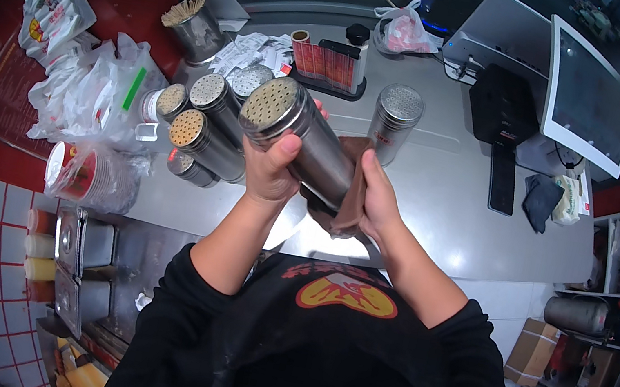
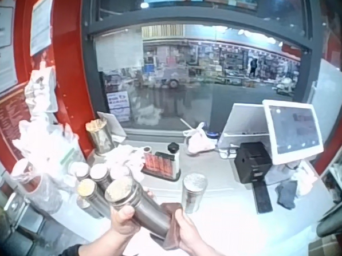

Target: The person wipes multiple metal shakers and plastic squeeze bottles with a brown cloth, then places the bottles into a freezer. The person also moves metal food containers on the counter.

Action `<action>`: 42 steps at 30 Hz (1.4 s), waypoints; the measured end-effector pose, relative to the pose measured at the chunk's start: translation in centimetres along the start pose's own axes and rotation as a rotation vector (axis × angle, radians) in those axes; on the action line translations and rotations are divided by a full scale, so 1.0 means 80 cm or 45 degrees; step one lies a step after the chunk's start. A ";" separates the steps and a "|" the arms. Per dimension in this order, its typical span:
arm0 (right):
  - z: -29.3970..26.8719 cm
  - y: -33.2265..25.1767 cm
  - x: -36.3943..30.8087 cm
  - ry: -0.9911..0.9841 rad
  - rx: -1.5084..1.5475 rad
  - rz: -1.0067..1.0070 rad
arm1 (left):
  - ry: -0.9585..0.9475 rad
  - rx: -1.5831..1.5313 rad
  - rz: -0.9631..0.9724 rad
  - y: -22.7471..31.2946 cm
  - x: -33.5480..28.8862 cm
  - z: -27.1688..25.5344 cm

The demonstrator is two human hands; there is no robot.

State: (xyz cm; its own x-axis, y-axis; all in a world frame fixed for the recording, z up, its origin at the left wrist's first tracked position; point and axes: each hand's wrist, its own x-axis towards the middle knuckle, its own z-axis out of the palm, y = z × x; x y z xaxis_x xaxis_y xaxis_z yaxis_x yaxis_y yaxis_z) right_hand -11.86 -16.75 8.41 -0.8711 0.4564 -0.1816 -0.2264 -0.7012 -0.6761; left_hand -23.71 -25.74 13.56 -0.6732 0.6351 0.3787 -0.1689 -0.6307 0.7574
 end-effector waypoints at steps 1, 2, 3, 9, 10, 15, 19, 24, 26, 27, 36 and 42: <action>-0.010 -0.003 0.002 0.019 0.422 0.357 | 0.011 0.123 0.047 -0.005 -0.003 0.004; -0.016 0.000 0.004 0.105 0.431 0.398 | 0.031 0.242 0.099 -0.012 -0.006 0.009; -0.022 0.003 0.006 0.067 0.525 0.409 | 0.035 0.375 0.154 -0.018 -0.009 0.012; -0.054 0.026 0.007 0.467 0.244 0.523 | 0.184 0.857 0.301 -0.056 -0.009 0.004; -0.060 0.024 0.005 0.450 0.294 0.562 | 0.227 1.006 0.405 -0.063 0.001 -0.002; -0.103 -0.034 -0.027 0.158 0.459 0.354 | 0.349 0.925 0.172 -0.090 0.031 -0.032; -0.126 -0.085 -0.085 -0.103 0.775 0.245 | 0.239 0.901 0.001 -0.123 0.034 -0.021; -0.135 -0.091 -0.126 0.068 0.729 -0.125 | 0.065 1.108 0.027 -0.129 0.035 -0.012; -0.136 -0.068 -0.119 0.129 0.819 -0.115 | 0.081 1.227 -0.006 -0.113 0.014 -0.022; -0.138 -0.060 -0.113 0.265 0.990 -0.031 | 0.072 1.232 0.030 -0.100 -0.001 -0.031; -0.108 -0.060 -0.092 -0.390 0.393 0.513 | 0.904 1.553 0.427 0.010 -0.074 -0.154; -0.053 -0.087 -0.083 -0.215 -1.912 0.019 | 0.706 1.424 0.068 0.029 -0.041 -0.163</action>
State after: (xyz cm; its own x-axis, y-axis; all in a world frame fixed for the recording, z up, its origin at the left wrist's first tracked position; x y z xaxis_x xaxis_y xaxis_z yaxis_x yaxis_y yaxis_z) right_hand -2.67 -12.62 11.29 -0.9313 0.3146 -0.1838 0.3343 0.5371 -0.7744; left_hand -31.24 -35.13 7.17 -0.9187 0.1761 0.3536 0.3889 0.2473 0.8875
